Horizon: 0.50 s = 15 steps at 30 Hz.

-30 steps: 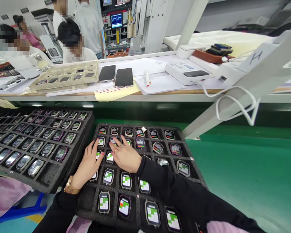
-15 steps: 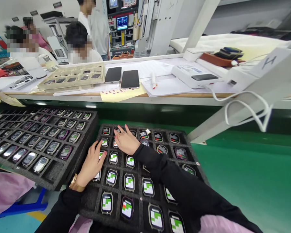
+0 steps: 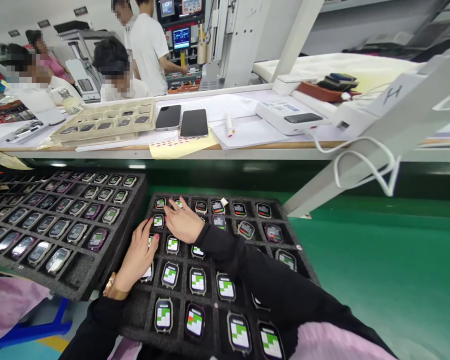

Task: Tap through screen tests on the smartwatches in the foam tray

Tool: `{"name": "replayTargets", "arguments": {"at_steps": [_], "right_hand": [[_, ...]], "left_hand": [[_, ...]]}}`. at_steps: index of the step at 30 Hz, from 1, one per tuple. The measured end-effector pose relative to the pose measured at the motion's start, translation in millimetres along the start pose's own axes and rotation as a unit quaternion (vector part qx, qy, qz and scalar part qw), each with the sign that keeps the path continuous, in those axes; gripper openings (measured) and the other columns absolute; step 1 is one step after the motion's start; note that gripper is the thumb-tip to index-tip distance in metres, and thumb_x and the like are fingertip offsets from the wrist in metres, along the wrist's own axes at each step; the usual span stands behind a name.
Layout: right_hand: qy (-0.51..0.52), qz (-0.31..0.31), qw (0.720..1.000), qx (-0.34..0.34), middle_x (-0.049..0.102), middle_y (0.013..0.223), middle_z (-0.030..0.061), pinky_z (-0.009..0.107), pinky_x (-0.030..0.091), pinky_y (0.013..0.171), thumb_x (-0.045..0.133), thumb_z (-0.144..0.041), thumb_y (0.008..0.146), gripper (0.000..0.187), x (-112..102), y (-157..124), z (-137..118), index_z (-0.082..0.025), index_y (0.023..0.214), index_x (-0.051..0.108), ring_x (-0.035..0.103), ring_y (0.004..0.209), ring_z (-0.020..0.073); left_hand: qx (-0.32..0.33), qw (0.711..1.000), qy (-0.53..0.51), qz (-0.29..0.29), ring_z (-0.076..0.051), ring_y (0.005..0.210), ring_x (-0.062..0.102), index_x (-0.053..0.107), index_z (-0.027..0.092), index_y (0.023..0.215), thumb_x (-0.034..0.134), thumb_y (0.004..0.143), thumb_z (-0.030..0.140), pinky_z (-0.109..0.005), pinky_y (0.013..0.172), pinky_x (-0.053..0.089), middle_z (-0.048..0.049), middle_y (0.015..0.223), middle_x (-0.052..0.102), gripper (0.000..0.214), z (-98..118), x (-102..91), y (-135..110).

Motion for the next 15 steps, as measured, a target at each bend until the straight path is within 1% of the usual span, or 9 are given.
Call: {"name": "replayTargets", "arguments": {"at_steps": [2,4,6,8,10,12,13,15], "right_hand": [[-0.005,-0.005,1.0,0.011,0.059,0.133,0.0245,0.062,0.024,0.116,0.033,-0.013,0.102,0.04,-8.6,-21.4,7.6,0.004,0.129,0.059,0.039,0.138,0.038],[-0.008,-0.008,1.0,0.029,0.06,0.13,0.0266,0.064,0.026,0.115,0.034,-0.012,0.101,0.039,-15.4,-43.9,18.0,0.002,0.122,0.063,0.042,0.136,0.0399],[-0.005,-0.008,0.999,0.05,0.059,0.13,0.0273,0.065,0.026,0.114,0.033,-0.012,0.101,0.039,-19.1,-63.5,29.6,0.001,0.119,0.065,0.042,0.135,0.0406],[0.003,-0.003,0.997,0.071,0.058,0.133,0.0267,0.066,0.025,0.114,0.029,-0.013,0.102,0.042,-19.3,-77.1,40.6,0.001,0.119,0.065,0.04,0.137,0.0402],[0.016,0.006,0.996,0.09,0.055,0.137,0.0251,0.065,0.024,0.115,0.024,-0.015,0.104,0.046,-16.4,-83.4,49.5,0.0,0.124,0.062,0.036,0.139,0.0382],[0.029,0.02,0.993,0.109,0.051,0.142,0.0233,0.063,0.024,0.117,0.02,-0.018,0.105,0.049,-11.6,-84.1,55.7,0.0,0.132,0.056,0.031,0.142,0.0354],[0.035,0.024,0.992,0.114,0.051,0.142,0.0223,0.063,0.024,0.117,0.019,-0.019,0.105,0.05,-9.0,-83.4,57.6,-0.001,0.134,0.054,0.03,0.142,0.0344],[0.047,0.024,0.992,0.114,0.052,0.142,0.0209,0.063,0.025,0.117,0.02,-0.021,0.105,0.049,-4.5,-81.9,59.8,-0.004,0.134,0.055,0.031,0.142,0.0343]], "left_hand": [[0.006,1.0,-0.002,0.003,-0.033,0.139,0.036,0.031,0.019,0.149,0.033,0.103,0.041,-0.056,0.115,0.033,-0.0163,0.148,0.037,0.052,-1.0,0.2,0.1],[0.01,1.0,0.001,0.0,-0.032,0.14,0.035,0.031,0.018,0.15,0.032,0.103,0.041,-0.056,0.116,0.032,-0.0167,0.148,0.037,0.052,-2.2,0.7,0.4],[0.011,1.0,0.006,-0.005,-0.032,0.141,0.034,0.03,0.016,0.15,0.032,0.103,0.041,-0.056,0.117,0.031,-0.0178,0.149,0.036,0.053,-3.5,1.0,0.8],[0.009,1.0,0.008,-0.006,-0.031,0.141,0.033,0.03,0.015,0.15,0.032,0.103,0.041,-0.056,0.117,0.031,-0.0184,0.149,0.036,0.054,-4.4,1.0,1.2],[0.007,1.0,0.008,-0.008,-0.031,0.141,0.033,0.031,0.015,0.15,0.032,0.103,0.042,-0.056,0.117,0.031,-0.0185,0.149,0.036,0.054,-4.7,0.6,1.6],[0.002,1.0,0.007,-0.013,-0.03,0.14,0.033,0.031,0.014,0.149,0.031,0.103,0.042,-0.055,0.117,0.031,-0.0183,0.149,0.036,0.055,-5.0,0.4,1.8],[-0.001,1.0,0.007,-0.016,-0.03,0.141,0.032,0.031,0.014,0.149,0.03,0.103,0.043,-0.055,0.118,0.031,-0.0179,0.149,0.036,0.055,-5.2,0.4,1.9],[-0.005,1.0,0.004,-0.017,-0.03,0.141,0.032,0.031,0.014,0.149,0.03,0.103,0.043,-0.054,0.118,0.03,-0.0171,0.149,0.036,0.054,-5.8,0.6,2.0]]}}
Point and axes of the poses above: each hand's wrist, its own y-axis towards the middle knuckle, its own x-axis out of the palm, z = x × y, the point moved 2 cm from there along y, towards the middle knuckle
